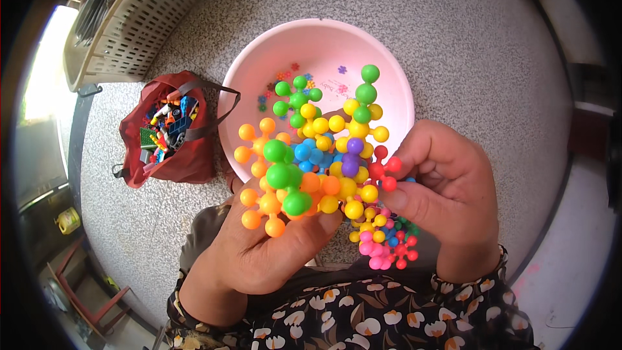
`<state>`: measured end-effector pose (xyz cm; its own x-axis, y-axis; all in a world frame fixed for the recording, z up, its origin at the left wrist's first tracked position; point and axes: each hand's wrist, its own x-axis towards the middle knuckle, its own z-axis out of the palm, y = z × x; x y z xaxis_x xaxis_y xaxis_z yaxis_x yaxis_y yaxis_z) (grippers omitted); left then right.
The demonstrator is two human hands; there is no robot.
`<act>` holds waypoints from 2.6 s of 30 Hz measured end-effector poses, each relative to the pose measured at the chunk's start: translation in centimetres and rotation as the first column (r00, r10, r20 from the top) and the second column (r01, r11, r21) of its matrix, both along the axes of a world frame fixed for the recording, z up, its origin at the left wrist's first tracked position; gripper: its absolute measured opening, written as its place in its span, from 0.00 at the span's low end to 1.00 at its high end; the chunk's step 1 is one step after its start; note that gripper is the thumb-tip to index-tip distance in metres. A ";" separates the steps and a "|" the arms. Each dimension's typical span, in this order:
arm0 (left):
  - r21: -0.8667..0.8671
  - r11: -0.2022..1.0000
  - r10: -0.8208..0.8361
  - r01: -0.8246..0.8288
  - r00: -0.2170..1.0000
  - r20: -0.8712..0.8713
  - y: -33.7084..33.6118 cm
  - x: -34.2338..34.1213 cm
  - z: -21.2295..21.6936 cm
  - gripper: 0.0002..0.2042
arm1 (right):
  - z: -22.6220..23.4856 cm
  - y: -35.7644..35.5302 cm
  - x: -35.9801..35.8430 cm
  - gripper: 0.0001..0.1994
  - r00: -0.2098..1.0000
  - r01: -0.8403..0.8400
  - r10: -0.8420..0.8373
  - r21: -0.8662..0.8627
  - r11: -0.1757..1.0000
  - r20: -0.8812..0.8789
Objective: Connecting snowflake-shaped plastic building blocks to form a complex structure.
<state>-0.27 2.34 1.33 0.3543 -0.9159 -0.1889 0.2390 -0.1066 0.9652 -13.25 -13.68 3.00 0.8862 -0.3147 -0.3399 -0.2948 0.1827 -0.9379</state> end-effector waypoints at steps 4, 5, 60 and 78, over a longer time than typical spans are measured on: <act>-0.025 0.999 0.036 -0.041 0.980 -0.197 -0.1 -0.4 0.5 0.13 | 0.4 0.0 0.1 0.09 0.999 0.040 -0.040 0.109 0.993 -0.008; -0.027 0.999 0.021 -0.027 0.980 -0.199 -0.1 -0.3 0.5 0.14 | 0.3 0.0 0.1 0.09 0.999 0.040 -0.039 0.109 0.993 -0.006; -0.112 0.990 0.081 -0.084 0.996 -0.033 -0.2 -0.2 -1.2 0.18 | 0.5 1.6 0.6 0.06 0.996 0.085 -0.086 0.070 0.994 0.016; -0.325 0.916 -0.077 -0.235 0.692 -0.718 1.2 3.3 -1.3 0.25 | -10.6 -2.0 2.6 0.06 0.930 0.357 -0.311 0.292 0.887 -0.194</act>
